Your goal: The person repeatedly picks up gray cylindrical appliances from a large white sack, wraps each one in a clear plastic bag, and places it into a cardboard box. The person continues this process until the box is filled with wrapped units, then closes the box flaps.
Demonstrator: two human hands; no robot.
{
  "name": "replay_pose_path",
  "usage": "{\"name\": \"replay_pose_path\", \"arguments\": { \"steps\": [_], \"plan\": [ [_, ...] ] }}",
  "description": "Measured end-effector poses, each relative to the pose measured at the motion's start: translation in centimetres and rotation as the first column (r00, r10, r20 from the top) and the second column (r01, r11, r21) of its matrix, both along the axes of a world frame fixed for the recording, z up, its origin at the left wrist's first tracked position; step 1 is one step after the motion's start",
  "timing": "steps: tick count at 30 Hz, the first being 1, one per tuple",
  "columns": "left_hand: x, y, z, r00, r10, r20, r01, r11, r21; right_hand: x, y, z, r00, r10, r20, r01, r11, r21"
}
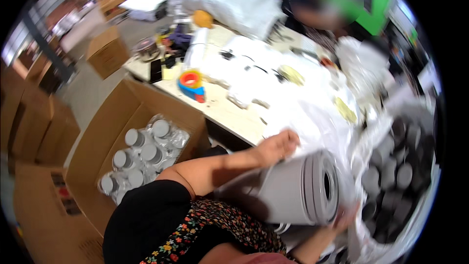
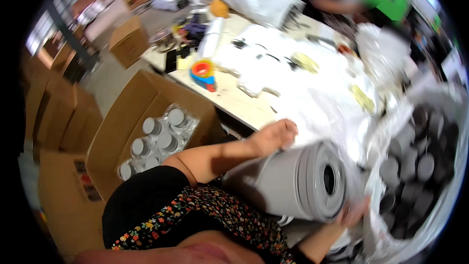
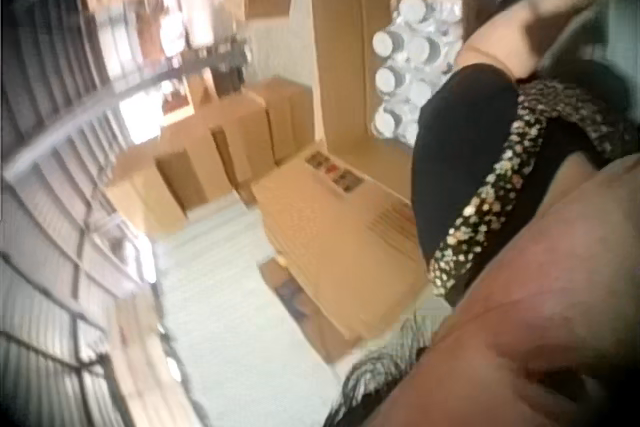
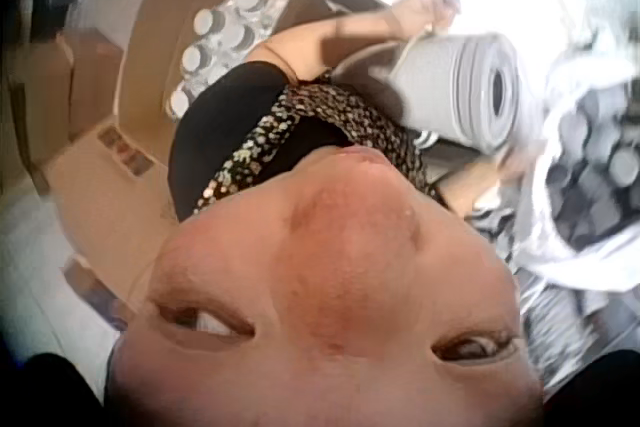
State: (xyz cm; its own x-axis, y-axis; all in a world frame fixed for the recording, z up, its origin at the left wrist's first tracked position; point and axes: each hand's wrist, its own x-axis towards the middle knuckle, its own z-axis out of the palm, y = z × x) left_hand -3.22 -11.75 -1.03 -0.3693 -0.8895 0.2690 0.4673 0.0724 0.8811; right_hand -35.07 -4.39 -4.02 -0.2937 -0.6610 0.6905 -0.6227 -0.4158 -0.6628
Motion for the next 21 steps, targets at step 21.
{"name": "replay_pose_path", "arguments": {
  "steps": [21],
  "plan": [
    [7.0, 12.9, -4.2, 0.278, 0.670, 0.688, -0.359, 0.737, -0.572, 24.8, 8.7, 2.3, 0.250, 0.940, 0.233, -0.460, -0.097, 0.883]
  ]
}}
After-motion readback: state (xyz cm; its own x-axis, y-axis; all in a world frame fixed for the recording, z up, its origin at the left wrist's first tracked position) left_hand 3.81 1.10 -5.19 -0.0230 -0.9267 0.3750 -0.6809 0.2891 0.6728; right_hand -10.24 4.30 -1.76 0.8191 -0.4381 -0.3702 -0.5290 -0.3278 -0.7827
